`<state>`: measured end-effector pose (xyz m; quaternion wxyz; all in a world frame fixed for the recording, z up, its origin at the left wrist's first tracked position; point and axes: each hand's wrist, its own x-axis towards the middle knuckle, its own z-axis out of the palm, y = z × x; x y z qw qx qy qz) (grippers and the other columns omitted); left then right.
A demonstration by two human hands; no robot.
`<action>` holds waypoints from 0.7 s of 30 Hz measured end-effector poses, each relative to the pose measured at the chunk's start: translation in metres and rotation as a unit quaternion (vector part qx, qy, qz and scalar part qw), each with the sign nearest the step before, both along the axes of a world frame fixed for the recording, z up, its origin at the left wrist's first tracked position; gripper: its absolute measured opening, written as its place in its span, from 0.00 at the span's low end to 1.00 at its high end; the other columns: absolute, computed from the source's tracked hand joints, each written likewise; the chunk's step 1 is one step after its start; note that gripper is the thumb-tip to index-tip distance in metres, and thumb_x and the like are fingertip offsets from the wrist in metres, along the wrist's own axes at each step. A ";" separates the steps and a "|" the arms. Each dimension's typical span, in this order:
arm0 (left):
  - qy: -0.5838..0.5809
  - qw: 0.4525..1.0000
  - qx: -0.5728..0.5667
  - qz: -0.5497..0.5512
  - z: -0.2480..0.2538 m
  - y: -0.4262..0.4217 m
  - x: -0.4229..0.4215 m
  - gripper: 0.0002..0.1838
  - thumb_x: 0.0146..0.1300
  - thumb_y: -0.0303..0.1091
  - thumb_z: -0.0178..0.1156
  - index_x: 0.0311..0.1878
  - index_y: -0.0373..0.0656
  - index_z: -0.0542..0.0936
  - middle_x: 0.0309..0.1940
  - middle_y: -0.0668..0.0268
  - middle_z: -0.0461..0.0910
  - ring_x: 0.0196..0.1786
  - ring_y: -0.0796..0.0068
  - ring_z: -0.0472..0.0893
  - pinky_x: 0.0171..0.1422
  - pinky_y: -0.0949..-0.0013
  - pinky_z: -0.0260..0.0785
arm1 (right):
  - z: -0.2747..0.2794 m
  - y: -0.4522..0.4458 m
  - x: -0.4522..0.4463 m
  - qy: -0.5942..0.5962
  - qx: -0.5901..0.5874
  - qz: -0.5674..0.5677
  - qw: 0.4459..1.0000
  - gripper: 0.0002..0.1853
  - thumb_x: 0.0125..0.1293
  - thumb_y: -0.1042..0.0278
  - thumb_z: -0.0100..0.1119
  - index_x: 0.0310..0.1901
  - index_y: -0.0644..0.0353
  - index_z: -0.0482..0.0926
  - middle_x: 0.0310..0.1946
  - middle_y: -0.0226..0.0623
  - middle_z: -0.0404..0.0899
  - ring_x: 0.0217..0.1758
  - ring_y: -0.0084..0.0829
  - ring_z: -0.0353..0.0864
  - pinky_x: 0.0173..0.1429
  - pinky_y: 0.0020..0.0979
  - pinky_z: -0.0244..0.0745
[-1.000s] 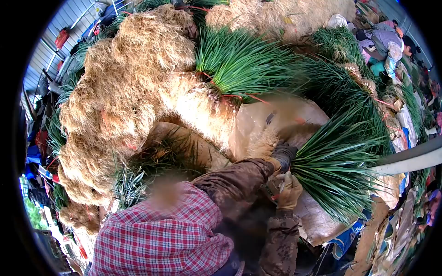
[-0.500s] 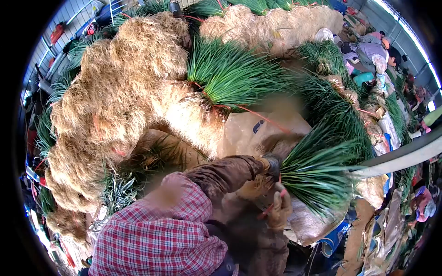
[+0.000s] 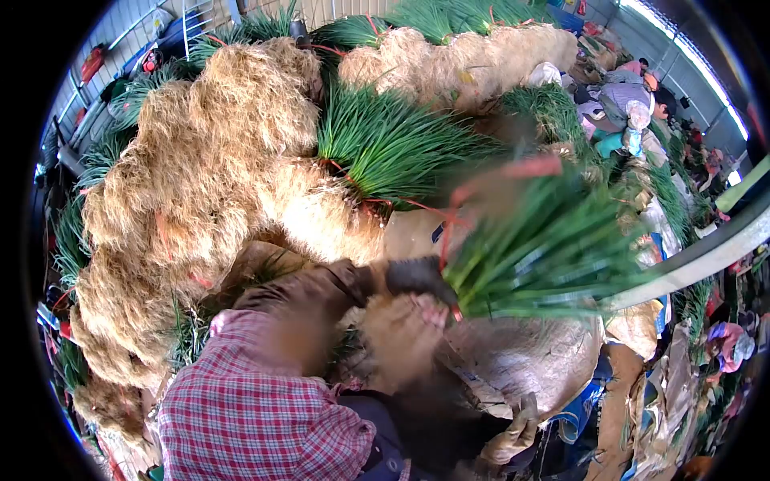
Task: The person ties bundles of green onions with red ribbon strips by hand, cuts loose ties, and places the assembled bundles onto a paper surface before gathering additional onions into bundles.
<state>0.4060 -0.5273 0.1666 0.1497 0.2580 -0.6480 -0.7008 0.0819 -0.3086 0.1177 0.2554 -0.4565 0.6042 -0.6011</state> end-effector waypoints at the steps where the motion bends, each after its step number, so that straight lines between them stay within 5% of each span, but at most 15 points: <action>1: 0.035 0.998 -0.040 0.029 0.009 -0.007 0.017 0.11 0.64 0.32 0.54 0.45 0.45 0.84 0.31 0.69 0.85 0.27 0.84 0.81 0.29 0.83 0.68 | 0.002 -0.001 0.001 0.003 0.031 -0.007 0.999 0.24 0.68 0.55 0.47 0.52 0.71 0.75 0.56 0.50 0.73 0.56 0.40 0.75 0.58 0.38 0.72; 4: -0.054 0.995 -0.036 0.071 0.002 -0.069 0.090 0.12 0.65 0.33 0.54 0.45 0.40 0.82 0.30 0.64 0.84 0.28 0.83 0.82 0.28 0.83 0.71 | 0.008 -0.001 0.009 -0.008 0.017 -0.018 1.000 0.23 0.67 0.55 0.49 0.50 0.70 0.77 0.52 0.49 0.76 0.54 0.38 0.77 0.56 0.38 0.73; 8: -0.079 0.982 -0.086 0.151 0.085 -0.082 0.185 0.18 0.68 0.40 0.51 0.50 0.35 0.78 0.29 0.60 0.82 0.25 0.82 0.80 0.26 0.83 0.74 | 0.003 -0.001 0.007 -0.035 0.032 -0.022 0.999 0.22 0.67 0.56 0.50 0.50 0.70 0.77 0.51 0.48 0.77 0.52 0.37 0.78 0.55 0.36 0.73; 9: -0.130 0.984 0.011 0.121 0.086 -0.111 0.219 0.19 0.68 0.40 0.52 0.53 0.36 0.77 0.30 0.60 0.82 0.25 0.82 0.80 0.25 0.83 0.74 | 0.002 0.000 0.007 -0.042 0.040 -0.021 0.998 0.22 0.67 0.56 0.51 0.50 0.70 0.77 0.51 0.48 0.77 0.52 0.37 0.78 0.55 0.36 0.73; 11: -0.155 0.964 -0.037 0.214 0.085 -0.118 0.264 0.21 0.63 0.42 0.59 0.53 0.36 0.76 0.36 0.60 0.82 0.33 0.76 0.81 0.35 0.76 0.76 | 0.002 -0.001 0.008 -0.041 0.032 -0.025 0.998 0.22 0.67 0.57 0.52 0.50 0.72 0.76 0.49 0.48 0.78 0.51 0.37 0.78 0.55 0.35 0.73; 13: -0.228 0.901 -0.175 0.325 0.076 -0.127 0.302 0.23 0.53 0.44 0.69 0.48 0.38 0.80 0.43 0.59 0.82 0.46 0.67 0.80 0.50 0.67 0.75 | 0.007 0.000 0.011 -0.023 0.038 -0.028 0.999 0.22 0.67 0.58 0.52 0.50 0.72 0.76 0.48 0.48 0.78 0.51 0.36 0.78 0.55 0.35 0.74; 14: -0.211 0.876 -0.225 0.371 0.067 -0.127 0.307 0.30 0.49 0.44 0.72 0.54 0.41 0.76 0.45 0.59 0.81 0.49 0.62 0.79 0.55 0.64 0.72 | 0.003 0.002 0.008 -0.027 0.043 -0.026 0.998 0.22 0.67 0.58 0.52 0.50 0.72 0.76 0.49 0.48 0.78 0.51 0.36 0.78 0.54 0.35 0.74; 15: -0.268 0.824 -0.317 0.387 0.038 -0.138 0.329 0.38 0.46 0.48 0.74 0.59 0.40 0.71 0.49 0.57 0.79 0.52 0.61 0.77 0.56 0.61 0.70 | 0.006 0.004 0.010 -0.017 0.043 -0.030 0.998 0.21 0.68 0.59 0.51 0.50 0.71 0.77 0.49 0.48 0.78 0.51 0.37 0.78 0.54 0.35 0.74; 17: -0.392 0.734 -0.355 0.425 -0.031 -0.164 0.358 0.44 0.41 0.52 0.75 0.60 0.39 0.70 0.51 0.54 0.78 0.54 0.59 0.77 0.56 0.59 0.69 | 0.005 0.007 0.010 -0.014 0.045 -0.041 0.998 0.20 0.68 0.60 0.51 0.50 0.72 0.76 0.49 0.47 0.77 0.52 0.37 0.77 0.55 0.35 0.74; 19: -0.522 0.655 -0.336 0.431 -0.048 -0.152 0.318 0.46 0.39 0.55 0.74 0.60 0.39 0.70 0.51 0.50 0.77 0.54 0.56 0.76 0.57 0.59 0.68 | 0.007 0.012 0.008 0.044 0.011 -0.020 0.999 0.14 0.68 0.69 0.50 0.48 0.72 0.77 0.46 0.43 0.80 0.49 0.31 0.77 0.55 0.30 0.71; 20: -0.443 0.681 -0.334 0.477 -0.045 -0.131 0.278 0.45 0.41 0.54 0.72 0.60 0.37 0.69 0.52 0.47 0.76 0.55 0.52 0.75 0.57 0.57 0.68 | 0.005 0.017 0.004 0.065 0.002 -0.012 0.998 0.14 0.68 0.70 0.50 0.47 0.72 0.77 0.45 0.43 0.80 0.50 0.31 0.76 0.56 0.30 0.71; 21: -0.452 0.653 -0.399 0.458 -0.073 -0.134 0.269 0.44 0.44 0.51 0.70 0.61 0.35 0.68 0.55 0.47 0.73 0.58 0.51 0.73 0.60 0.57 0.65 | 0.027 0.015 0.020 -0.004 0.005 -0.024 1.000 0.13 0.67 0.71 0.51 0.46 0.72 0.78 0.44 0.42 0.81 0.49 0.30 0.76 0.55 0.29 0.71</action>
